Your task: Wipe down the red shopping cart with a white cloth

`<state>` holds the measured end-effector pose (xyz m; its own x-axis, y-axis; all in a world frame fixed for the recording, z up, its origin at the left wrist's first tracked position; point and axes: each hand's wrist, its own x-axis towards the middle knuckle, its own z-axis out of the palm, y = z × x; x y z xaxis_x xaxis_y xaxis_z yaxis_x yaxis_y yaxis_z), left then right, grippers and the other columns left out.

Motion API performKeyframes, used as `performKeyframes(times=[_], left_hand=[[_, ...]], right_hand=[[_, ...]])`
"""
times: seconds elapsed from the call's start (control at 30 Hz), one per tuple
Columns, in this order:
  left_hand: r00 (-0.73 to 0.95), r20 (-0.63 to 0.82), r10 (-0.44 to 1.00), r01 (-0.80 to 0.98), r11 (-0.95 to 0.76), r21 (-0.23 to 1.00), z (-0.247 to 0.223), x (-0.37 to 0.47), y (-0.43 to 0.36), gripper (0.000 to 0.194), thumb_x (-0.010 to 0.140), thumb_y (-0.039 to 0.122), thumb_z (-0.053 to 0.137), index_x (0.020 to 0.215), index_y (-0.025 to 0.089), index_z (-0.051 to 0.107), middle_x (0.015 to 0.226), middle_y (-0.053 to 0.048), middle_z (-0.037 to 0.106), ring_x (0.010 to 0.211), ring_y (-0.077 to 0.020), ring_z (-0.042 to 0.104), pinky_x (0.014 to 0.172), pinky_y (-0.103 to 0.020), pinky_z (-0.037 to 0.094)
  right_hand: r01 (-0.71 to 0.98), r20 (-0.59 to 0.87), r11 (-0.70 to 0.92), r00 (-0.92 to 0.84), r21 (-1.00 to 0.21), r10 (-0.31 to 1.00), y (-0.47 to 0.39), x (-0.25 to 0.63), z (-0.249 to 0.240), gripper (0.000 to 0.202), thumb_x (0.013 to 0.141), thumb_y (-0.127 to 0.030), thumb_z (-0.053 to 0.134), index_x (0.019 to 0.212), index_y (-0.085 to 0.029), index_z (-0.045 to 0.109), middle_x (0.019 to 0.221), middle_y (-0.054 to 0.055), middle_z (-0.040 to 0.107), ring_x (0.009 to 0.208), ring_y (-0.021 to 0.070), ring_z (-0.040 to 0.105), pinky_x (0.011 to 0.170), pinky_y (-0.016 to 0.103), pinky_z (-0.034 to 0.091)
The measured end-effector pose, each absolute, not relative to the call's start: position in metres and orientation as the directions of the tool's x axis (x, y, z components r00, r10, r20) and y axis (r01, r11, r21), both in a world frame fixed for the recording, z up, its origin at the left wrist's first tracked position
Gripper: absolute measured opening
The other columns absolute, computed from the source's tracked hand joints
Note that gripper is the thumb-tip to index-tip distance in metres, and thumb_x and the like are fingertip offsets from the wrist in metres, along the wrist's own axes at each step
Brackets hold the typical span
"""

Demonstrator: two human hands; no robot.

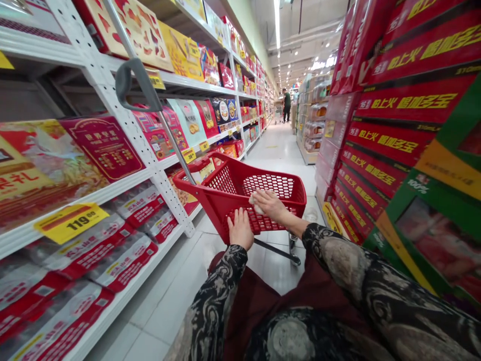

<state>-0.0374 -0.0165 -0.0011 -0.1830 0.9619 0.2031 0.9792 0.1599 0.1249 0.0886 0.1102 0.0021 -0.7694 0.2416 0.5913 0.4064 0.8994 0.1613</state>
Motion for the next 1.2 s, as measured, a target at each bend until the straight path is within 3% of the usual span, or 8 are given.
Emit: performKeyframes(times=[0.33,0.6,0.9,1.03,1.2], left_hand=[[-0.014,0.15,0.989,0.999,0.018,-0.031,0.0,0.006,-0.014,0.063,0.076,0.018,0.039,0.138,0.009,0.03,0.15,-0.011,0.023,0.139,-0.0236,0.017,0.112,-0.05,0.016],[0.026,0.131,0.991,0.999,-0.02,-0.046,0.006,0.025,-0.009,0.062,0.077,0.018,0.037,0.138,0.007,0.03,0.15,-0.012,0.022,0.138,-0.025,0.017,0.112,-0.052,0.016],[0.061,0.099,0.993,0.997,-0.056,-0.058,0.002,0.025,-0.013,0.061,0.077,0.019,0.038,0.137,0.009,0.032,0.149,-0.011,0.025,0.138,-0.0241,0.018,0.111,-0.051,0.017],[-0.006,0.116,0.993,0.999,0.012,-0.049,0.0,0.008,-0.011,0.06,0.077,0.017,0.037,0.136,0.008,0.034,0.148,-0.012,0.026,0.137,-0.0249,0.021,0.111,-0.052,0.018],[-0.088,0.17,0.981,0.994,0.097,-0.048,0.002,-0.01,-0.01,0.061,0.077,0.017,0.037,0.137,0.009,0.031,0.149,-0.013,0.025,0.138,-0.0261,0.019,0.11,-0.053,0.017]], right_hand=[[0.428,0.557,0.85,-0.805,0.306,0.205,0.104,0.161,-0.079,0.027,0.086,-0.01,0.047,0.105,-0.016,0.065,0.117,0.009,0.061,0.118,0.024,0.049,0.095,0.045,0.041],[0.589,0.698,0.785,-0.644,0.192,0.313,0.114,0.177,-0.027,0.025,0.09,-0.017,0.046,0.109,-0.018,0.062,0.127,0.007,0.055,0.124,0.0247,0.041,0.099,0.045,0.036],[0.481,0.545,0.838,-0.789,0.26,0.284,0.103,0.17,-0.081,0.032,0.087,-0.012,0.046,0.117,-0.014,0.058,0.12,0.011,0.06,0.119,0.0236,0.048,0.098,0.044,0.04],[0.426,0.558,0.849,-0.806,0.314,0.198,0.107,0.151,-0.05,0.032,0.089,-0.012,0.043,0.117,-0.017,0.058,0.126,0.008,0.056,0.123,0.0235,0.045,0.099,0.044,0.038],[0.432,0.603,0.854,-0.775,0.29,0.188,0.114,0.115,-0.014,0.034,0.091,-0.015,0.039,0.122,-0.015,0.054,0.131,0.007,0.052,0.127,0.0255,0.04,0.102,0.046,0.035]])
